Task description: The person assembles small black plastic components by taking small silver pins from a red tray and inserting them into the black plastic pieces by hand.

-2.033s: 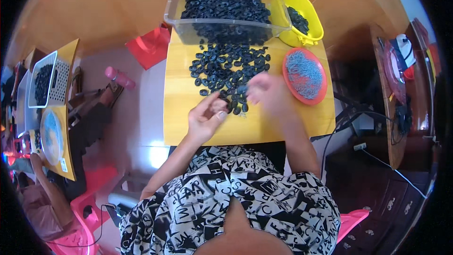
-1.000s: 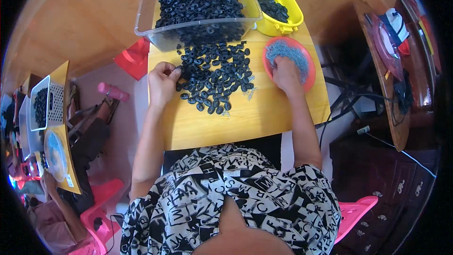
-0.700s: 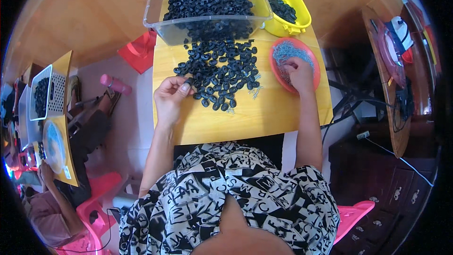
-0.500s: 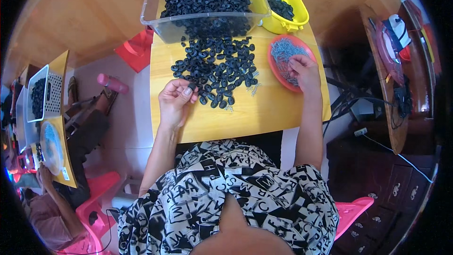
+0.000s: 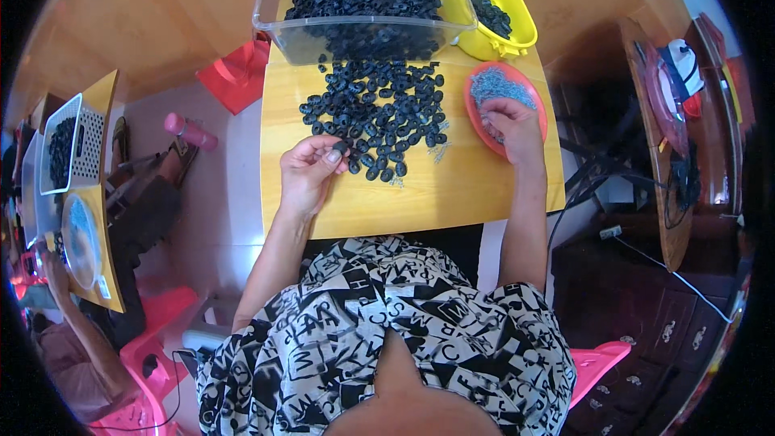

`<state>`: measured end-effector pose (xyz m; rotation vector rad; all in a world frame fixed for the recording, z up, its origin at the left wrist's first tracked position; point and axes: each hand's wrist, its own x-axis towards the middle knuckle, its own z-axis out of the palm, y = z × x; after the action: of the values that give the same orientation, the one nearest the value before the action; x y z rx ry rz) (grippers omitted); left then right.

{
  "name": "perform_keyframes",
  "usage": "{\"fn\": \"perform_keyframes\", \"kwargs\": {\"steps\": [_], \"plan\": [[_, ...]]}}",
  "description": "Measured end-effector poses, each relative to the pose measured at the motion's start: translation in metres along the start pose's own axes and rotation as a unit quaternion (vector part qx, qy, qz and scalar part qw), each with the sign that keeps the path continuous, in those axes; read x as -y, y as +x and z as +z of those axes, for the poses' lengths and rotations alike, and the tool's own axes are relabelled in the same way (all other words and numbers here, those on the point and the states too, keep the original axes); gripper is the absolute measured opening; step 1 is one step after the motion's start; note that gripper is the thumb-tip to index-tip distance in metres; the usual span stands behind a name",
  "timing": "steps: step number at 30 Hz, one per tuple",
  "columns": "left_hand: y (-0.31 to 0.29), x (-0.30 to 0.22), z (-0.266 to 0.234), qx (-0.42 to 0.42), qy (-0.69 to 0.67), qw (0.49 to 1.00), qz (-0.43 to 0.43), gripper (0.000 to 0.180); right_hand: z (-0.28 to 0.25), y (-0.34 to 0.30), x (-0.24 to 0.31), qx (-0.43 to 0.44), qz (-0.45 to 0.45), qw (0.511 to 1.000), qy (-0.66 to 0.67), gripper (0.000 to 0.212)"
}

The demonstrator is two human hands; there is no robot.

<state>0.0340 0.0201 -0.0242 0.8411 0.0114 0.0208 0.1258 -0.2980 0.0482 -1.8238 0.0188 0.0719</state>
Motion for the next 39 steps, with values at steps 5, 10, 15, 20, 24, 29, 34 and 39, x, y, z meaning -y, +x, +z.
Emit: {"fn": "perform_keyframes", "kwargs": {"steps": [5,10,15,20,24,29,34,39], "plan": [[0.001,0.001,-0.001,0.002,0.012,1.0,0.002,0.015,0.043,-0.027,0.007,0.081,-0.034,0.986,-0.14,0.017],[-0.001,0.001,-0.002,-0.01,0.021,1.0,-0.006,0.015,0.056,-0.039,-0.006,-0.002,-0.053,0.982,-0.182,0.023],[-0.001,0.001,-0.002,-0.002,0.018,1.0,-0.003,0.015,0.05,-0.063,-0.007,0.013,-0.09,0.967,-0.237,0.021],[0.0,0.002,-0.002,0.001,0.018,1.0,-0.011,0.014,0.088,-0.091,-0.021,0.061,-0.181,0.935,-0.299,0.017],[-0.001,0.002,-0.003,0.005,0.003,1.0,-0.005,0.014,0.098,-0.091,-0.025,0.075,-0.187,0.91,-0.363,0.014],[-0.002,0.005,-0.003,0.034,-0.025,0.999,0.001,0.015,0.104,-0.085,-0.008,0.073,-0.166,0.947,-0.267,0.009],[-0.002,0.007,-0.003,0.052,-0.032,0.998,-0.014,0.021,0.136,-0.072,0.013,0.141,-0.09,0.986,-0.011,0.011],[-0.005,0.005,-0.001,0.055,-0.032,0.998,-0.021,0.028,0.16,-0.065,0.023,0.141,-0.072,0.986,0.058,0.013]]}}
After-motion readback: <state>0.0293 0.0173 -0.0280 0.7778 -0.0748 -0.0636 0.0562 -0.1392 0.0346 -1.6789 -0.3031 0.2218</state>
